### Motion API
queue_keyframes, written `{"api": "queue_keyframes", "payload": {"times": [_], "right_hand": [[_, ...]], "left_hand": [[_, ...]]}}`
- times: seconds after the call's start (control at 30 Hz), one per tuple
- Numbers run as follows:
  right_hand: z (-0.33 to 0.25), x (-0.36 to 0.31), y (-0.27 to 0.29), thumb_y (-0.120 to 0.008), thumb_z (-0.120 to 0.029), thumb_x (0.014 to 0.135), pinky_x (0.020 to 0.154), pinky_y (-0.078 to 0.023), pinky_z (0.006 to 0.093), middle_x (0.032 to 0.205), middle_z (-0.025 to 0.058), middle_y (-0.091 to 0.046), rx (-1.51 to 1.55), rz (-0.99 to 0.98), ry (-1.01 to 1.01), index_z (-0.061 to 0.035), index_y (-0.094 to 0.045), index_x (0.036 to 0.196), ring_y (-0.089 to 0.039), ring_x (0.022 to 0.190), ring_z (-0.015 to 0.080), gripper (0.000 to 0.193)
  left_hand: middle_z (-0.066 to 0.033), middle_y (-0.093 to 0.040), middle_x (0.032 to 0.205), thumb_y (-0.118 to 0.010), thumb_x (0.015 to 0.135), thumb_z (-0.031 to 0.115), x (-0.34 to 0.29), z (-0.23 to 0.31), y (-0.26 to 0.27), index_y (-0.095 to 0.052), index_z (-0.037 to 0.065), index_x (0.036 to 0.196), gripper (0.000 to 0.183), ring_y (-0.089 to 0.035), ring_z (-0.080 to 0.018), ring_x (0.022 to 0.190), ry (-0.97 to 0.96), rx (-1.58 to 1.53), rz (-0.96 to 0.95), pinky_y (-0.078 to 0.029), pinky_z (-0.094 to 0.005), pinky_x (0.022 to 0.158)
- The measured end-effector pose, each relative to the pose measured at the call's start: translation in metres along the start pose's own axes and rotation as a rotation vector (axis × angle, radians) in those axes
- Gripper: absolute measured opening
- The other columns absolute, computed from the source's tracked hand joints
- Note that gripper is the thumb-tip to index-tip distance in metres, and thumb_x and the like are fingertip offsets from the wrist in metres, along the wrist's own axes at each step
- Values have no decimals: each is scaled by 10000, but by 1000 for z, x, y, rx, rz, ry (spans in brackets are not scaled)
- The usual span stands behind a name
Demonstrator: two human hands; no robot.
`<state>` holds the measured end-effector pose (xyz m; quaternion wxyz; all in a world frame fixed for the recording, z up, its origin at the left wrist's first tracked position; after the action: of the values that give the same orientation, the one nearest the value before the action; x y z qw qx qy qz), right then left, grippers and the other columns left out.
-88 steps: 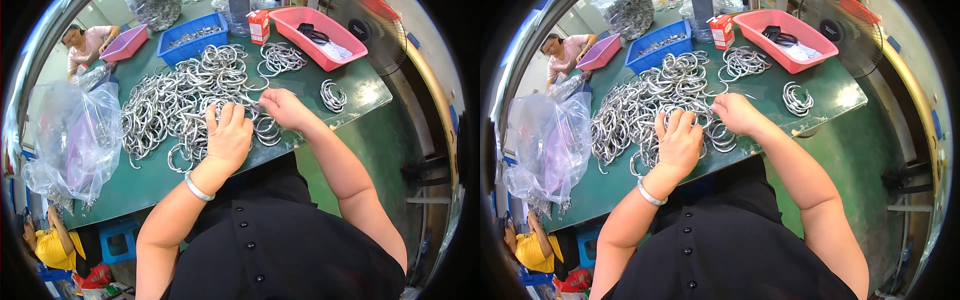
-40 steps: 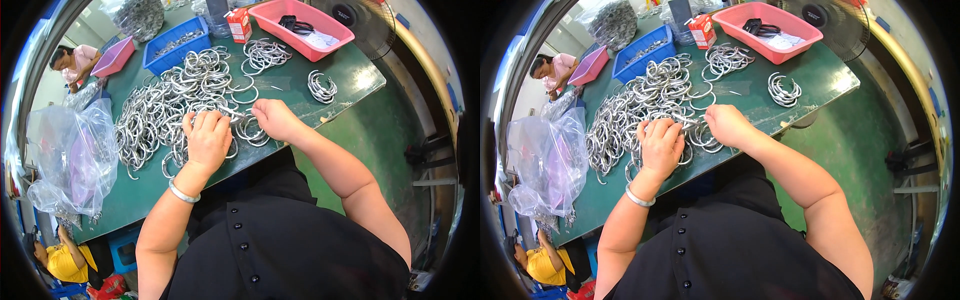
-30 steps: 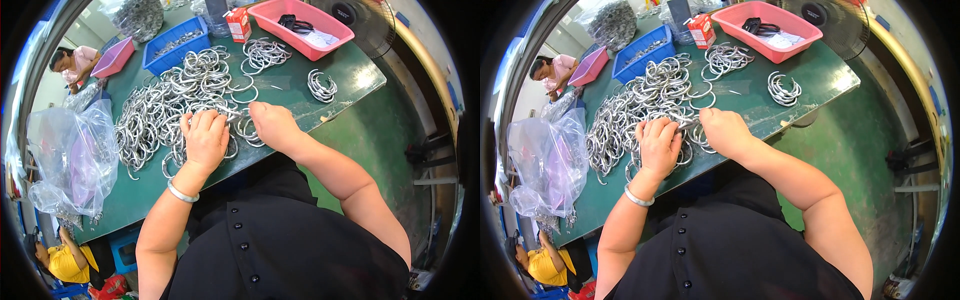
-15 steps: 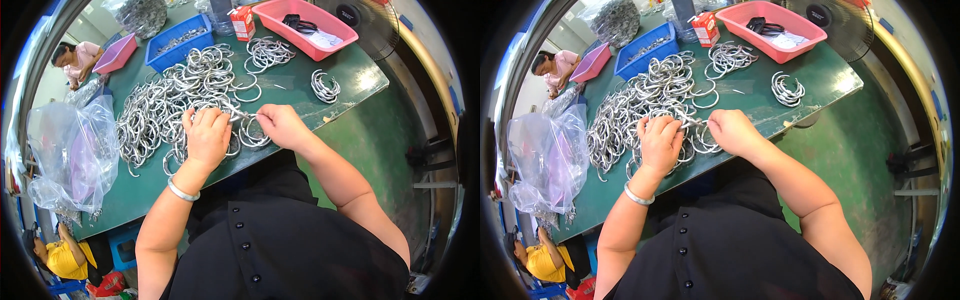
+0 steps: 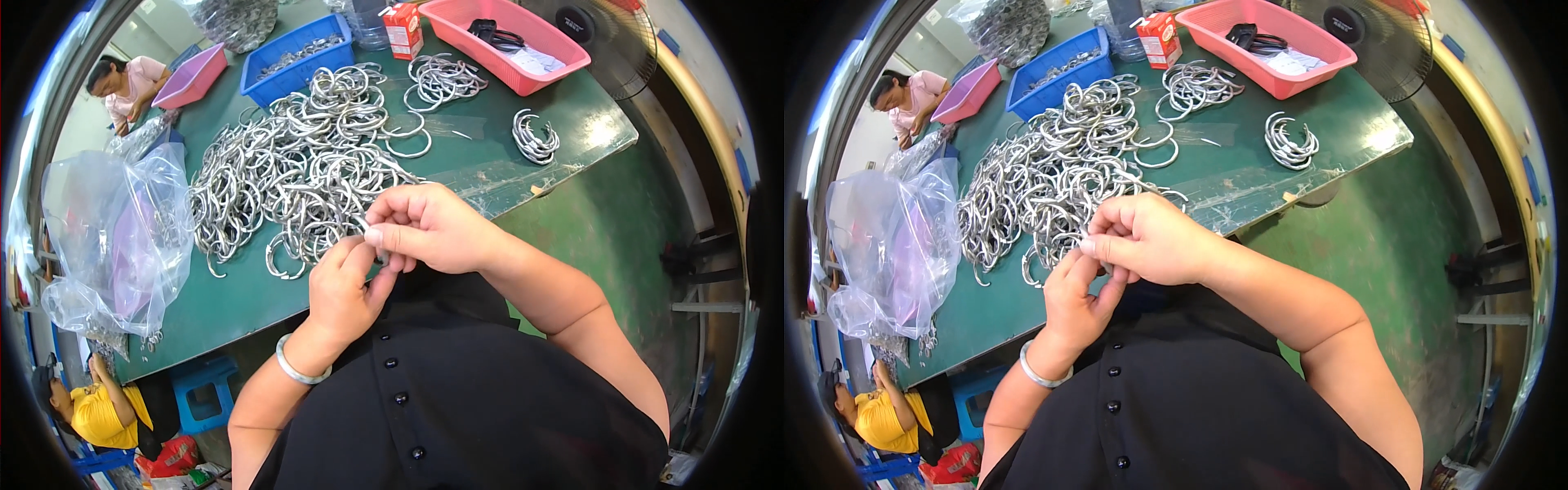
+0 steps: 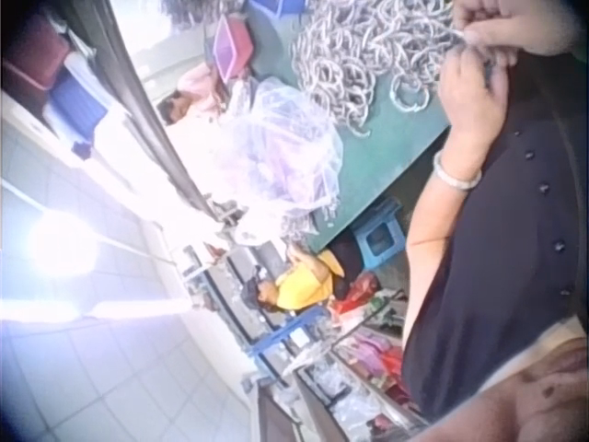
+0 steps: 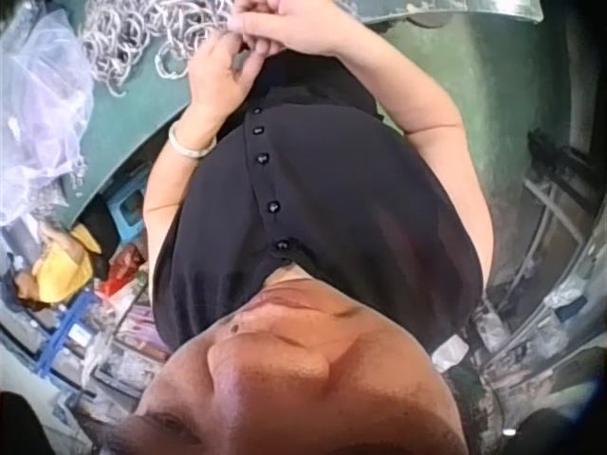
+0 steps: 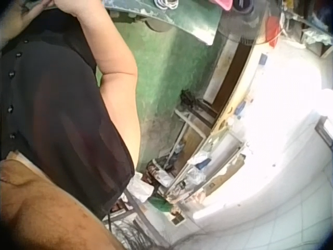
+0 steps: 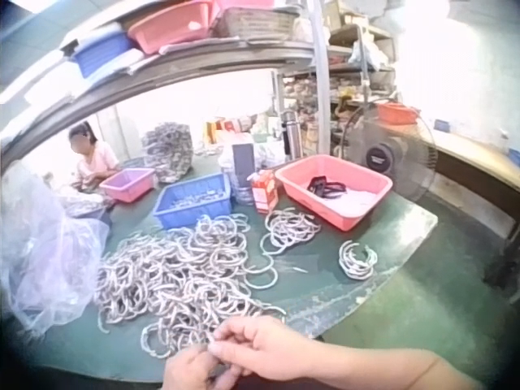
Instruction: The person picks up metal rings from a plastic bag and sorts them onto a table, eventually picking up two rings to compare them.
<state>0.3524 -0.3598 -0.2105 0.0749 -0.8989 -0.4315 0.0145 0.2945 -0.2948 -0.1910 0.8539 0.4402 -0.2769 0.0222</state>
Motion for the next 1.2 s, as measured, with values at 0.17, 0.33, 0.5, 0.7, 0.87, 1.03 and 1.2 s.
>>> {"api": "queue_keyframes", "payload": {"times": [0.17,0.33,0.5,0.7,0.87,1.03,1.2], "right_hand": [[-1,-5,14,-535,-86,843,575,-466,257,781,53,-591,-442,187,253,-2,-565,927,-585,652,137,123],[17,-11,-4,-550,-99,742,609,-458,354,795,80,-500,-1239,200,339,-50,-579,808,-541,770,255,87],[24,-8,-15,-528,-100,666,602,-460,336,771,69,-467,-1404,176,389,-56,-558,744,-523,757,240,94],[25,-4,-24,-537,-59,660,617,-447,341,839,72,-486,-1449,120,394,-40,-548,804,-515,773,244,146],[25,-2,-33,-536,-108,660,595,-459,315,774,54,-475,-1596,88,412,-62,-531,754,-529,734,215,105],[9,5,-16,-521,-89,732,609,-455,359,789,109,-525,-1328,193,326,-36,-526,774,-550,706,290,69],[2,15,13,-499,-121,816,634,-434,398,734,194,-577,-897,219,104,3,-547,851,-555,715,364,138]], "left_hand": [[-81,-615,876,-543,831,21,-49,-57,-14,-565,-14,914,93,-578,-127,757,607,-935,90,-473,-261,686],[-153,-583,999,-464,891,180,-70,-62,-22,-547,3,979,215,-602,-257,888,719,-1525,143,-494,-360,783],[-159,-577,981,-401,914,268,-75,-70,-15,-546,-1,940,307,-599,-272,873,712,-1696,254,-494,-370,783],[-147,-575,952,-402,902,266,-83,-76,-9,-539,-8,943,310,-595,-269,840,710,-1643,300,-487,-369,769],[-132,-579,935,-392,897,254,-82,-78,-1,-510,-14,1023,319,-593,-263,819,659,-1479,314,-476,-363,758],[-144,-585,917,-377,905,217,-86,-83,-1,-505,-53,1061,337,-600,-263,814,654,-1508,347,-480,-366,764],[-143,-584,918,-372,908,212,-88,-87,-2,-505,-53,1061,333,-600,-262,812,663,-1497,351,-480,-364,765]]}}
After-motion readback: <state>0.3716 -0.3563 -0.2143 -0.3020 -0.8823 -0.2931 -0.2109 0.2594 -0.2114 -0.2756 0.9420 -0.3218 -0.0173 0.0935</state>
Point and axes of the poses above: each hand's wrist, its own x-axis towards the middle knuckle, its own y-axis out of the back of the hand, z = x × y, the point moved 9 cm from there along x, towards the middle knuckle
